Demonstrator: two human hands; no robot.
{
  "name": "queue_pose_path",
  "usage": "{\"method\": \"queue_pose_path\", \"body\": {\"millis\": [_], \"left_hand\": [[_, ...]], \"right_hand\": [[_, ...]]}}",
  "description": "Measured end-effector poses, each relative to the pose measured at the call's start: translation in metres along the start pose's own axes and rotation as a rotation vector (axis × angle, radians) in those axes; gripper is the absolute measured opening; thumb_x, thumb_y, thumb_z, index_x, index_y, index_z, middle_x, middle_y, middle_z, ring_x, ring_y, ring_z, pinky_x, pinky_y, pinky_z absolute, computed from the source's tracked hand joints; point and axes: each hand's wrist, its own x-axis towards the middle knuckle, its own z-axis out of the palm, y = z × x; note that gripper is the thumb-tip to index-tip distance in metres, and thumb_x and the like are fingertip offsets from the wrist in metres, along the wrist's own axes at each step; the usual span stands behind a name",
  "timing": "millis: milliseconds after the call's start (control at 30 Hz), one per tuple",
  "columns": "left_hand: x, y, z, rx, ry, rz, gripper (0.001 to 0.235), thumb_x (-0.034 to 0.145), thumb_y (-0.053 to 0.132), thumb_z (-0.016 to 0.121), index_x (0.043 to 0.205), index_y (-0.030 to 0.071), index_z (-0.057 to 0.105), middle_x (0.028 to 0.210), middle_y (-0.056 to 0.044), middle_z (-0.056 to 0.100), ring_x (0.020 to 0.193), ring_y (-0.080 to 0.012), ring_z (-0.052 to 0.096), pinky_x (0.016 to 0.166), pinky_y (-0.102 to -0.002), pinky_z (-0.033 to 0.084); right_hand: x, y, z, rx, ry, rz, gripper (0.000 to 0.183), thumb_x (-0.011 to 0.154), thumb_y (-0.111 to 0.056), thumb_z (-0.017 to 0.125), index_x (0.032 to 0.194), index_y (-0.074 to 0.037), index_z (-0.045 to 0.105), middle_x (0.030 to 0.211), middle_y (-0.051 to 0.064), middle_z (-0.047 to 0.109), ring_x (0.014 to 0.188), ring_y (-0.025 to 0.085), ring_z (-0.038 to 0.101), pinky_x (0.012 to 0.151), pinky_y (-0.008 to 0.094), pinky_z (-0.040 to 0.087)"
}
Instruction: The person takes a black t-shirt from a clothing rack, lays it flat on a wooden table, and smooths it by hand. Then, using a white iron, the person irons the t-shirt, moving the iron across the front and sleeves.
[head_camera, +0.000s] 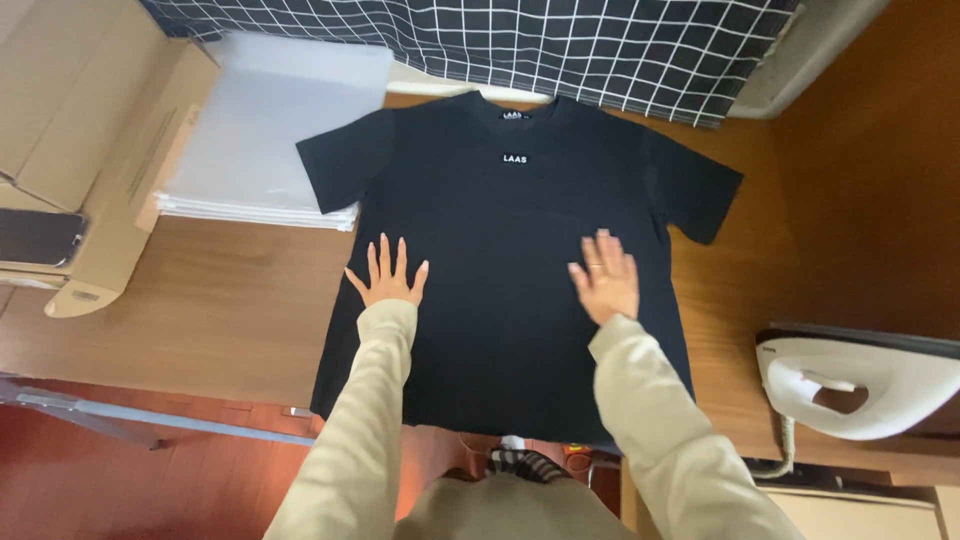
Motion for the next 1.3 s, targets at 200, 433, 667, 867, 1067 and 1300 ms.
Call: {"method": "queue_pose_path", "body": {"millis": [200,433,667,867,1067,1300], "left_hand": [[0.007,0.003,0.002,0.024,-0.046,0.014,0.062,0.085,0.065,0.006,0.138,0.033,0.012,0.147,0.004,0.001,0.135,-0.0176,-0.002,0.103,-0.058,-0.006],[0.012,0.019,-0.005,-0.101,0.016,0.098,0.063,0.086,0.062,0.022,0.138,0.028,0.016,0.147,-0.003,0.007,0.134,-0.0239,0.010,0.101,-0.062,0.008],[0.028,0.113,0.026,-0.107,-0.029,0.287,0.059,0.088,0.053,0.023,0.139,0.026,0.014,0.147,-0.003,0.004,0.135,-0.0214,0.006,0.101,-0.062,0.005],[0.086,0.089,0.023,-0.043,0.020,0.283,0.052,0.091,0.051,0.018,0.138,0.028,0.019,0.147,0.001,0.010,0.134,-0.0156,0.009,0.105,-0.053,0.004],[0.166,0.043,0.022,0.007,0.039,0.237,0.057,0.089,0.059,0.016,0.138,0.031,0.018,0.147,0.003,0.009,0.134,-0.0139,0.011,0.107,-0.047,0.007],[0.186,0.087,0.002,-0.067,0.167,0.233,0.064,0.086,0.062,0.023,0.135,0.021,0.029,0.145,-0.008,0.015,0.133,-0.0238,0.013,0.105,-0.052,0.009]], "right_hand": [[-0.003,0.061,-0.028,-0.003,-0.314,0.248,0.057,0.091,-0.056,0.022,0.137,-0.024,0.031,0.145,0.000,0.022,0.133,0.016,0.020,0.107,0.042,0.018],[0.014,0.021,-0.038,-0.052,-0.014,0.133,0.056,0.086,-0.050,0.043,0.128,-0.012,0.047,0.139,0.015,0.035,0.128,0.031,0.031,0.100,0.051,0.025],[0.056,-0.085,0.024,0.153,0.028,-0.156,0.056,0.083,-0.048,0.045,0.130,-0.020,0.041,0.138,0.009,0.035,0.125,0.025,0.035,0.097,0.044,0.030],[0.097,-0.053,0.037,0.116,-0.185,-0.128,0.056,0.088,-0.049,0.035,0.136,-0.021,0.030,0.142,0.007,0.026,0.129,0.023,0.027,0.104,0.045,0.021],[0.137,0.040,0.052,-0.001,-0.317,0.133,0.056,0.088,-0.055,0.027,0.137,-0.028,0.025,0.146,0.001,0.018,0.132,0.019,0.021,0.108,0.043,0.015],[0.170,0.033,0.062,-0.021,-0.194,0.160,0.065,0.080,-0.061,0.036,0.130,-0.020,0.037,0.142,0.008,0.025,0.131,0.025,0.020,0.103,0.049,0.014]]}}
